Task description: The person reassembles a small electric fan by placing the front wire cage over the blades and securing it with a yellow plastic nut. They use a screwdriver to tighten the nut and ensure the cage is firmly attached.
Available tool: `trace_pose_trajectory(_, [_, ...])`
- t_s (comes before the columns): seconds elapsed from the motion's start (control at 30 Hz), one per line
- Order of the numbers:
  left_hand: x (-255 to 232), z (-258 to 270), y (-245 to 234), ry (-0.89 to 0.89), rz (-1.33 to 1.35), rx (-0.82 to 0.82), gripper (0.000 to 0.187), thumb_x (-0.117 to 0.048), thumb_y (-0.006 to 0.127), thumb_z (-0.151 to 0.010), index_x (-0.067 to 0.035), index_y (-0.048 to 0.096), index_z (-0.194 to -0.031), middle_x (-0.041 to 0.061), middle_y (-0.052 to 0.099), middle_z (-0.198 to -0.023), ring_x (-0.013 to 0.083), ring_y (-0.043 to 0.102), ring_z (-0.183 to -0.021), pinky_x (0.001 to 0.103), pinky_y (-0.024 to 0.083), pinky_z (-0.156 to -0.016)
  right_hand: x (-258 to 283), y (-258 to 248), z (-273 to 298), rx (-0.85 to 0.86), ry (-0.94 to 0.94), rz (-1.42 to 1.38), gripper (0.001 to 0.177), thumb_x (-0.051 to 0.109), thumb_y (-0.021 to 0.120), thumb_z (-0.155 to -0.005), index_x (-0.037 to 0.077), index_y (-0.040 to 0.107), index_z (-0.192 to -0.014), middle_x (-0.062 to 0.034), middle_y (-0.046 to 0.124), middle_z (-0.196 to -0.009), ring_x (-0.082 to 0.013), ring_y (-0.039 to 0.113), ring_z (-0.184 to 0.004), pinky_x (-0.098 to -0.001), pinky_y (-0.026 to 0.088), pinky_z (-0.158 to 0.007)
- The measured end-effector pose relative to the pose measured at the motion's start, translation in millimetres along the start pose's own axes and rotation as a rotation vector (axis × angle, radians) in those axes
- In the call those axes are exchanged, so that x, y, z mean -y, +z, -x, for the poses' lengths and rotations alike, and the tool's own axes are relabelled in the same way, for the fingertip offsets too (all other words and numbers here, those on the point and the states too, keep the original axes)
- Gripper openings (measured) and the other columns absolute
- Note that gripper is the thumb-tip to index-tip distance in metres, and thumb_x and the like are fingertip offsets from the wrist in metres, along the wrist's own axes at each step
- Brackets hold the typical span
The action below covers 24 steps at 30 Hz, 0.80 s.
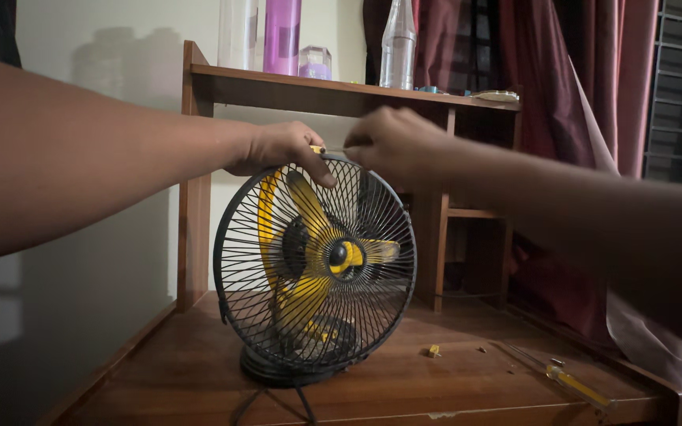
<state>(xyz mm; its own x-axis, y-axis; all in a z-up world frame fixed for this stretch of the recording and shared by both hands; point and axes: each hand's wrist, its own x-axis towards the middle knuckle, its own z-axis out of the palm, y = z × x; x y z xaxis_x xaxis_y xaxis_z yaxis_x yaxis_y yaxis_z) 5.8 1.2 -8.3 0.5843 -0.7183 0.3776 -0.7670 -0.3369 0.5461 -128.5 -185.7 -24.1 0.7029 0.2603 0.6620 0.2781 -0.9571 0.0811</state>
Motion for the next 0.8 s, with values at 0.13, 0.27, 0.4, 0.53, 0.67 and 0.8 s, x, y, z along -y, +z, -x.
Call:
trace_pose_trajectory(0.13, [6.0,-2.3,1.0,0.031,-0.03,-0.014,0.045,-0.025,0.087,-0.067,0.002,0.073,-0.099,0.012,0.072,-0.09,0.0198,0.067,-0.08,0.033,0.05,-0.066,-16.3,26.7,14.9,-0.014,-0.005,-0.029,0.04,0.035,0.052,-0.104,0.003,0.056,-0.128,-0.0177,0.066,-0.117,-0.0239,0.063,-0.103,-0.0435,0.053,-0.088])
trace_pose_trajectory(0.27, [5.2,-0.5,-1.3,0.014,-0.054,-0.031,0.047,-0.026,0.087,-0.063,0.0,0.074,-0.1,0.012,0.075,-0.091,0.0199,0.071,-0.082,0.032,0.056,-0.072,-24.3,42.7,29.0,0.026,0.286,-0.259,0.041,0.039,0.045,-0.103,0.006,0.05,-0.127,-0.0178,0.068,-0.111,-0.025,0.068,-0.096,-0.0462,0.056,-0.08])
trace_pose_trajectory(0.4, [4.0,2.0,-0.7,0.022,-0.025,-0.014,0.048,-0.026,0.086,-0.063,0.001,0.074,-0.1,0.013,0.076,-0.092,0.0202,0.072,-0.084,0.032,0.056,-0.076,-39.0,66.8,50.3,-0.036,0.502,-0.386,0.051,0.051,0.038,-0.103,0.008,0.053,-0.125,-0.0133,0.065,-0.102,-0.0215,0.064,-0.087,-0.0446,0.054,-0.076])
trace_pose_trajectory(0.53, [7.4,3.4,-0.3,0.032,-0.02,-0.013,0.051,-0.028,0.086,-0.063,0.003,0.072,-0.101,0.015,0.074,-0.094,0.0226,0.071,-0.086,0.035,0.056,-0.079,-63.5,110.5,73.5,-0.017,0.844,-0.749,0.049,0.061,0.039,-0.103,0.016,0.055,-0.116,-0.0067,0.048,-0.077,-0.0195,0.047,-0.067,-0.0419,0.042,-0.061])
trace_pose_trajectory(0.67, [11.8,0.2,0.3,0.025,-0.059,-0.028,0.054,-0.032,0.086,-0.061,0.001,0.073,-0.102,0.016,0.074,-0.098,0.0238,0.071,-0.093,0.036,0.054,-0.084,-92.6,168.1,89.7,0.002,0.95,-1.297,0.055,0.065,0.04,-0.103,0.015,0.047,-0.082,0.0008,0.038,-0.062,-0.015,0.034,-0.056,-0.0337,0.033,-0.049])
trace_pose_trajectory(0.8, [12.7,-0.8,-0.2,0.014,-0.112,-0.033,0.057,-0.035,0.086,-0.059,-0.001,0.072,-0.102,0.014,0.073,-0.1,0.0241,0.069,-0.097,0.038,0.052,-0.087,-111.2,224.4,105.6,0.007,0.994,-1.159,0.044,0.052,0.046,-0.104,0.016,0.045,-0.08,0.0006,0.038,-0.063,-0.0166,0.036,-0.056,-0.0355,0.031,-0.047])
